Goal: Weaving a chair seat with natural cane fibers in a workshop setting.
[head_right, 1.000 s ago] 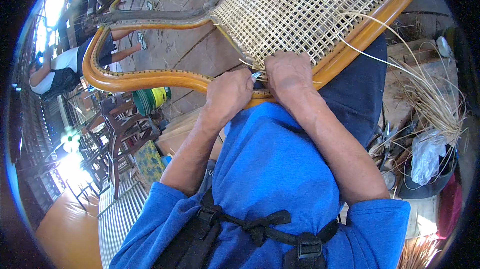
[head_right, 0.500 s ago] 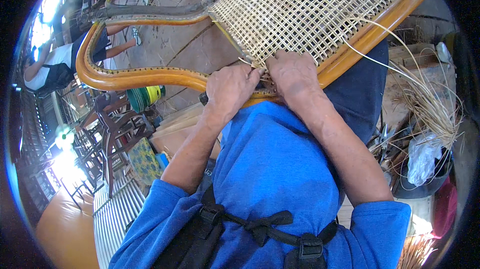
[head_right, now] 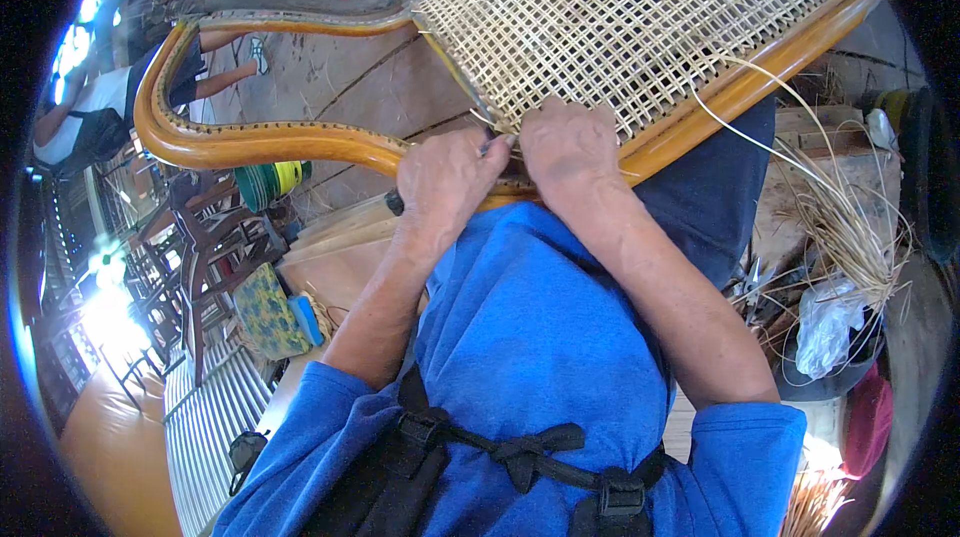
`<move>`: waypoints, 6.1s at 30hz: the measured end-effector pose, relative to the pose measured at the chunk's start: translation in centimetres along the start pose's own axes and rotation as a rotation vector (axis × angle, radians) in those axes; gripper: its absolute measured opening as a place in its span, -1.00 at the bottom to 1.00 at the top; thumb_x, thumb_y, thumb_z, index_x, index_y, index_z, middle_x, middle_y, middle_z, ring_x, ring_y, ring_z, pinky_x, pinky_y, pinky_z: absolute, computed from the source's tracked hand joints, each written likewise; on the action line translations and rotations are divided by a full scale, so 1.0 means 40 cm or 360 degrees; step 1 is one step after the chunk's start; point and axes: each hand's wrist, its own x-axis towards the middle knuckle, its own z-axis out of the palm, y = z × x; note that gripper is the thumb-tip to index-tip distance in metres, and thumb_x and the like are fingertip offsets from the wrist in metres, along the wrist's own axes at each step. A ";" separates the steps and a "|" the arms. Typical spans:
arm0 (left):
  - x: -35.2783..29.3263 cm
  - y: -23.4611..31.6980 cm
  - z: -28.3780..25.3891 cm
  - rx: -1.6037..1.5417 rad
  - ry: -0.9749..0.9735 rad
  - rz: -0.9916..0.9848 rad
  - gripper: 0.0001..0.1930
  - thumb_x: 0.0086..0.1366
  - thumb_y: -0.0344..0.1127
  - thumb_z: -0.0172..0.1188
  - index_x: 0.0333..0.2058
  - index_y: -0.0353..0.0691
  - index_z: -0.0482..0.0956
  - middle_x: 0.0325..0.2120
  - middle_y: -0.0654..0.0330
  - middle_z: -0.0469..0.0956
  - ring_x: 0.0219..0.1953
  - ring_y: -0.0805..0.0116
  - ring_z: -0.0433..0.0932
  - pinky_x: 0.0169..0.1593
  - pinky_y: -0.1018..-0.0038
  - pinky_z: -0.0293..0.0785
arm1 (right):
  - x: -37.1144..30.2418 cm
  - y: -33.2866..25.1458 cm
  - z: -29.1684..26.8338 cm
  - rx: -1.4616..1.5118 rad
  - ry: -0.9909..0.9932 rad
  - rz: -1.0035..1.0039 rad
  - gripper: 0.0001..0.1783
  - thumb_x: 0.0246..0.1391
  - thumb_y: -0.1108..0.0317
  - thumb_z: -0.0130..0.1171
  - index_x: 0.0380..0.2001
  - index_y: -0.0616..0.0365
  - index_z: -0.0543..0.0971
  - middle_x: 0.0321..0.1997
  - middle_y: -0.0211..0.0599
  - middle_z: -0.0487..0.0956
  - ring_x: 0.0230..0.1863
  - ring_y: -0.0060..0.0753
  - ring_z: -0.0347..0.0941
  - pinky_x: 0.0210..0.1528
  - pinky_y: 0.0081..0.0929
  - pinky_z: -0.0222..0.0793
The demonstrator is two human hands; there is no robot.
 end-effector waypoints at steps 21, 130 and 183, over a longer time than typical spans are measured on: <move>0.026 -0.033 -0.021 -0.0624 -0.0261 0.0046 -0.64 0.20 -0.01 0.15 -0.40 -0.25 0.55 -0.45 -0.06 0.60 -0.34 -0.09 0.59 -0.24 0.06 0.46 | -0.179 0.166 -0.120 0.0608 0.0239 0.0314 -0.85 0.16 0.34 0.07 -0.29 0.20 0.50 -0.30 -0.04 0.54 -0.21 0.06 0.48 -0.15 -0.14 0.40; 0.084 0.059 0.013 -0.0953 -0.0404 0.0588 -0.74 0.17 -0.22 0.21 -0.44 -0.36 0.49 -0.60 0.02 0.51 -0.53 0.23 0.50 -0.37 0.31 0.40 | -0.681 0.210 0.253 0.0704 0.0664 0.1836 -0.72 0.07 0.28 0.19 -0.28 0.31 0.49 -0.36 0.09 0.55 -0.30 0.03 0.49 -0.21 -0.20 0.37; 0.112 0.087 0.073 -0.1086 -0.0364 0.0965 -0.79 0.13 -0.25 0.20 -0.39 -0.30 0.55 -0.44 -0.01 0.55 -0.33 0.00 0.55 -0.22 0.20 0.45 | -0.285 0.012 -0.153 0.0638 -0.0500 0.0985 -0.39 0.26 -0.09 -0.07 -0.41 0.37 0.50 -0.40 0.28 0.52 -0.24 0.31 0.47 -0.17 0.03 0.34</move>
